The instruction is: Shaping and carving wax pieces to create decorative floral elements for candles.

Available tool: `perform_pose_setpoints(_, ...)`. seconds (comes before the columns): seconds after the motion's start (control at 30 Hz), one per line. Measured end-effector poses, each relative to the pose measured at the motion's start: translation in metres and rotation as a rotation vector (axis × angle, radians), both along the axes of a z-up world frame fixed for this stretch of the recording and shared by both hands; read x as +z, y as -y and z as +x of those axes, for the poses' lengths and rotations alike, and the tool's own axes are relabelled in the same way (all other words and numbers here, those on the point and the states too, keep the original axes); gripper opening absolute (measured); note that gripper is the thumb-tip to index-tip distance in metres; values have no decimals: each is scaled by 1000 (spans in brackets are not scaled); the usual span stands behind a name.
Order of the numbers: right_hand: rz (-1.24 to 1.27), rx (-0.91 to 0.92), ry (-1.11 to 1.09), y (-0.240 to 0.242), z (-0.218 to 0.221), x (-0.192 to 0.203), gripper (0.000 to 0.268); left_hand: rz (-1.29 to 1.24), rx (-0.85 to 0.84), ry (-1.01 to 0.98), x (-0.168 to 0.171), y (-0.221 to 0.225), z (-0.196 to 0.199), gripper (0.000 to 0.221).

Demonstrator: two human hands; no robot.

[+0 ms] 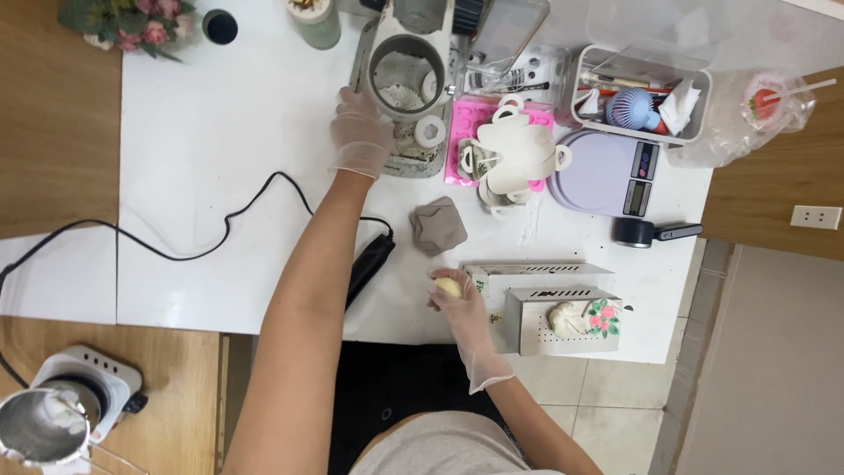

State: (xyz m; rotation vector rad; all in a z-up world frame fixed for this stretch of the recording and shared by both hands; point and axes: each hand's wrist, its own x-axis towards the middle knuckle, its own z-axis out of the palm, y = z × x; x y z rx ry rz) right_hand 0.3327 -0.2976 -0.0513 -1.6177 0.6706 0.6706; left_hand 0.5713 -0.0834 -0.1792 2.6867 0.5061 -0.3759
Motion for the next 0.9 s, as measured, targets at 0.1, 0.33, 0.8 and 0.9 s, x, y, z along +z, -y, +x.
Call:
perform_pose_setpoints(0.1, 37, -19, 67, -7, 1, -7, 28, -186, 93, 279, 42, -16, -38, 68)
perform_pose_setpoints(0.33, -109, 148, 104, -61, 28, 6, 36, -270, 200, 229, 77, -80, -217, 72)
perform_pose_setpoints(0.8, -301, 983, 433, -293, -43, -15, 40, -77, 473, 221, 1, -193, -389, 80)
perform_pose_setpoints(0.9, -403, 1098, 524, -331, -55, -37, 39, -132, 555, 357, 1, -192, -402, 103)
